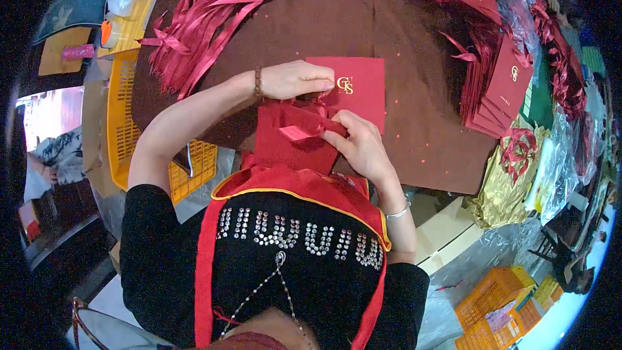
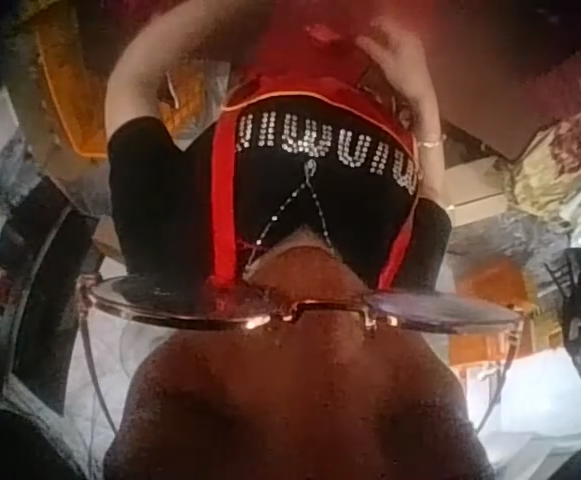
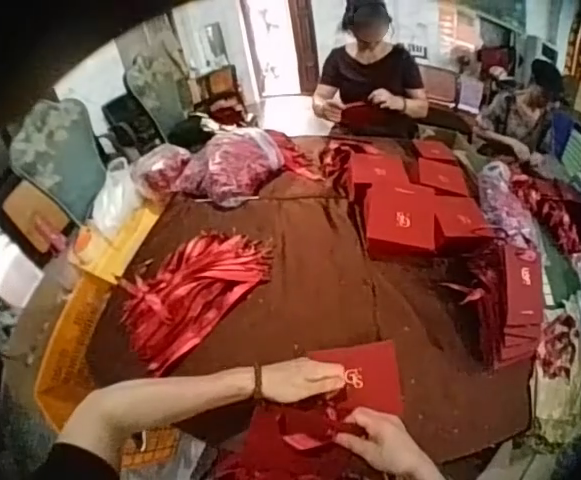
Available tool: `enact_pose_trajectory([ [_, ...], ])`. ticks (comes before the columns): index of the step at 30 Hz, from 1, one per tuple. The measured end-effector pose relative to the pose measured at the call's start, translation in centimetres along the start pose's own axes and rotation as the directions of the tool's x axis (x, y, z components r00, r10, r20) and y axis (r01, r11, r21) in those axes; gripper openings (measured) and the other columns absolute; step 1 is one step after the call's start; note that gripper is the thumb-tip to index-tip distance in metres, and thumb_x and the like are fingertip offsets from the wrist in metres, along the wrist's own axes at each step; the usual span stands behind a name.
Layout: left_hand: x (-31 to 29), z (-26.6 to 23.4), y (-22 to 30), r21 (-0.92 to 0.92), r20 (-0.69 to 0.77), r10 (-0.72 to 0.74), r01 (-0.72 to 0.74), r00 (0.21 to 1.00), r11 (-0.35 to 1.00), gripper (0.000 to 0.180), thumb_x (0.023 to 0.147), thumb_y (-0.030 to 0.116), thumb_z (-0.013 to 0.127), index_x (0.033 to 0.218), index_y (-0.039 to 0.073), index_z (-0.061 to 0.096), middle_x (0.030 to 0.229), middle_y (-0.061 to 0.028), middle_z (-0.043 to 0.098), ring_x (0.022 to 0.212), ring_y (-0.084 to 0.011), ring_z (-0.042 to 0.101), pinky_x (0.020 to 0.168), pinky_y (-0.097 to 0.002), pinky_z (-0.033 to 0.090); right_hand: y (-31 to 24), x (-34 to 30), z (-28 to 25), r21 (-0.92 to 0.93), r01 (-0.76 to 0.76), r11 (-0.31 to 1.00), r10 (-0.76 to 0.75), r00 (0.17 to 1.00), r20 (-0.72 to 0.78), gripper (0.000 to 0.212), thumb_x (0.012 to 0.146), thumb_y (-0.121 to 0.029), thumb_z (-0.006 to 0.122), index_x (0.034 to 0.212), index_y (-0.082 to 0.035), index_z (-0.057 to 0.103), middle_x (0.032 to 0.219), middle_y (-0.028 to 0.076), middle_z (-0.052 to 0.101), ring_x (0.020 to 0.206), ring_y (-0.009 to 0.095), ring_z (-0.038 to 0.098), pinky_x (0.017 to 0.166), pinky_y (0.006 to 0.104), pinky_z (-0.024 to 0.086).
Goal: The person threads a pink ribbon through the holes of a red gift bag, ties it into a bow, and places the finished bag onto a stack, repeating this process several times.
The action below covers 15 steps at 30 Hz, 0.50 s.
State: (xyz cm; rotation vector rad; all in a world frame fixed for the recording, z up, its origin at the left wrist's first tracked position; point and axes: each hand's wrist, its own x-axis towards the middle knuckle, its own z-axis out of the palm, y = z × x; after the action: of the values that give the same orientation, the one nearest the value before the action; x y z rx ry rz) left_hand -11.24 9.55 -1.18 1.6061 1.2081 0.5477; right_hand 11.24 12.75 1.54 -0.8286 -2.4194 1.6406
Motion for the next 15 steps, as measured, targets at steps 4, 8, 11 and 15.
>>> enact_pose_trajectory([
  [4,-0.8,0.5,-0.1,0.025,-0.038,0.074,-0.073,0.997,0.997,0.032,0.097,0.033,0.038,0.087,0.005,0.049,0.069,-0.0068,0.05,0.064,-0.0162,0.048,0.064,-0.0315,0.042,0.2,-0.2,0.2,0.025,-0.037,0.999,0.037,0.999,-0.003,0.017,0.079,-0.013,0.066,0.086,0.0,0.057,0.073,0.007,0.056,0.063,0.012,0.049,0.057,0.0269,0.041],
  [8,-0.6,0.2,0.2,-0.023,-0.339,-0.087,0.085,0.937,0.996,0.029,0.096,0.029,0.043,0.083,0.005,0.051,0.062,-0.0034,0.049,0.058,-0.0118,0.049,0.057,-0.0287,0.042,0.7,-0.2,0.5,-0.016,0.066,0.998,-0.066,0.998,-0.004,0.019,0.08,-0.015,0.067,0.086,0.001,0.056,0.07,0.008,0.052,0.06,0.013,0.046,0.054,0.0275,0.039],
  [11,0.6,-0.7,-0.8,-0.264,-0.573,-0.135,-0.026,0.808,0.964,0.03,0.094,0.03,0.048,0.078,0.005,0.054,0.057,0.002,0.046,0.051,-0.0077,0.041,0.048,-0.0234,0.035,0.3,-0.3,0.2,-0.068,0.131,0.989,-0.131,0.991,0.008,0.022,0.08,-0.016,0.067,0.087,0.001,0.056,0.068,0.008,0.049,0.059,0.013,0.045,0.052,0.0283,0.038],
  [15,1.6,0.5,-0.7,-0.511,-0.599,-0.318,-0.045,0.735,0.858,0.03,0.094,0.031,0.048,0.078,0.006,0.055,0.056,0.0021,0.044,0.05,-0.0072,0.039,0.046,-0.0224,0.031,0.5,0.1,0.2,-0.055,0.149,0.987,-0.149,0.989,0.001,0.024,0.079,-0.016,0.068,0.088,0.001,0.055,0.067,0.01,0.047,0.057,0.013,0.043,0.05,0.0291,0.036],
])
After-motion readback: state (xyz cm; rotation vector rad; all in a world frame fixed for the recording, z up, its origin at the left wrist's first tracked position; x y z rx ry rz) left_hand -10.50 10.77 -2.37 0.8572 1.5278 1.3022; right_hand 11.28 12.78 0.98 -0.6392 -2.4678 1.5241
